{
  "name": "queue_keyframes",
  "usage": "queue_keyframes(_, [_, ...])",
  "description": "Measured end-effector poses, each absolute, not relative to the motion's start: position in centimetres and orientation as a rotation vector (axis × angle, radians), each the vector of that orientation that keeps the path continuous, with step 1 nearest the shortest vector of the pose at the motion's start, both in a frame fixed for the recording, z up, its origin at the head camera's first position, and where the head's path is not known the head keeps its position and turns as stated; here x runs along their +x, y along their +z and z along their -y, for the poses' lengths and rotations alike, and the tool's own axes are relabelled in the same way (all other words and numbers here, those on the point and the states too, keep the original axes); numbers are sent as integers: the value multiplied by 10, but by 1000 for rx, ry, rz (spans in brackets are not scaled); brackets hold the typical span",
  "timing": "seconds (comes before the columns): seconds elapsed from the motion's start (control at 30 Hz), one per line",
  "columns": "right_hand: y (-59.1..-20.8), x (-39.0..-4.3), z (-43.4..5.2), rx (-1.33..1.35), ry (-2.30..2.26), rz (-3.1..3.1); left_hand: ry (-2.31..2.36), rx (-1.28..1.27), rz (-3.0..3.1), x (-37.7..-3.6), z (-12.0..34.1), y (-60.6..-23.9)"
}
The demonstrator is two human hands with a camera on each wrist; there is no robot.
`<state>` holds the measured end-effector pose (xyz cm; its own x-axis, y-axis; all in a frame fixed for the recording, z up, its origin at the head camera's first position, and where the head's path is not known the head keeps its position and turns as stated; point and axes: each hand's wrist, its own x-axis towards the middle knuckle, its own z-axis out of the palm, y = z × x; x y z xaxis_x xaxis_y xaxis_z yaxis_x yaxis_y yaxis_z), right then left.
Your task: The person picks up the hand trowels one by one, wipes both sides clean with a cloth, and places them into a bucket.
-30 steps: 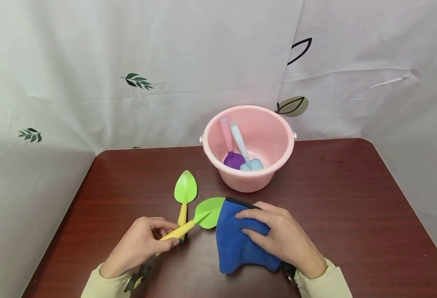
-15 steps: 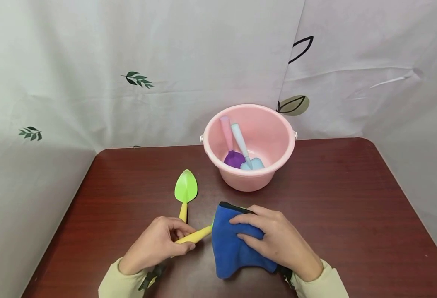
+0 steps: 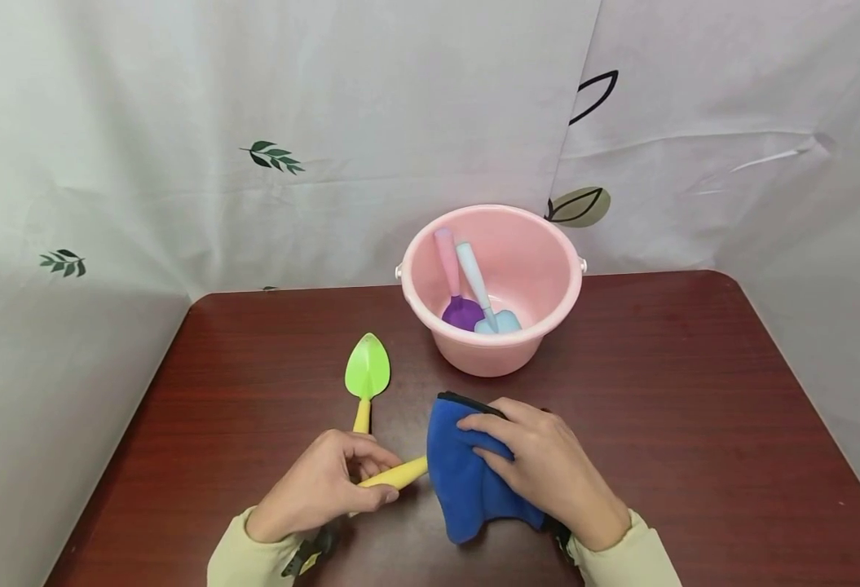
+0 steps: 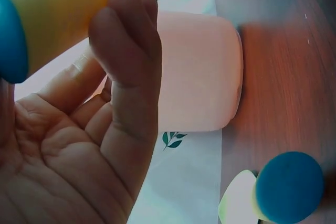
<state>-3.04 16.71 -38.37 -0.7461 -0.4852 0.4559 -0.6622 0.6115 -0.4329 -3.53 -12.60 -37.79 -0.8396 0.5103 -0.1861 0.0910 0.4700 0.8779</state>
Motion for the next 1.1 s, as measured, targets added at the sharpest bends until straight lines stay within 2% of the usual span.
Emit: queue_keyframes(1.1, [-385,-35,-177,776,702,2562,1363,491,-2281,-40,148,-370])
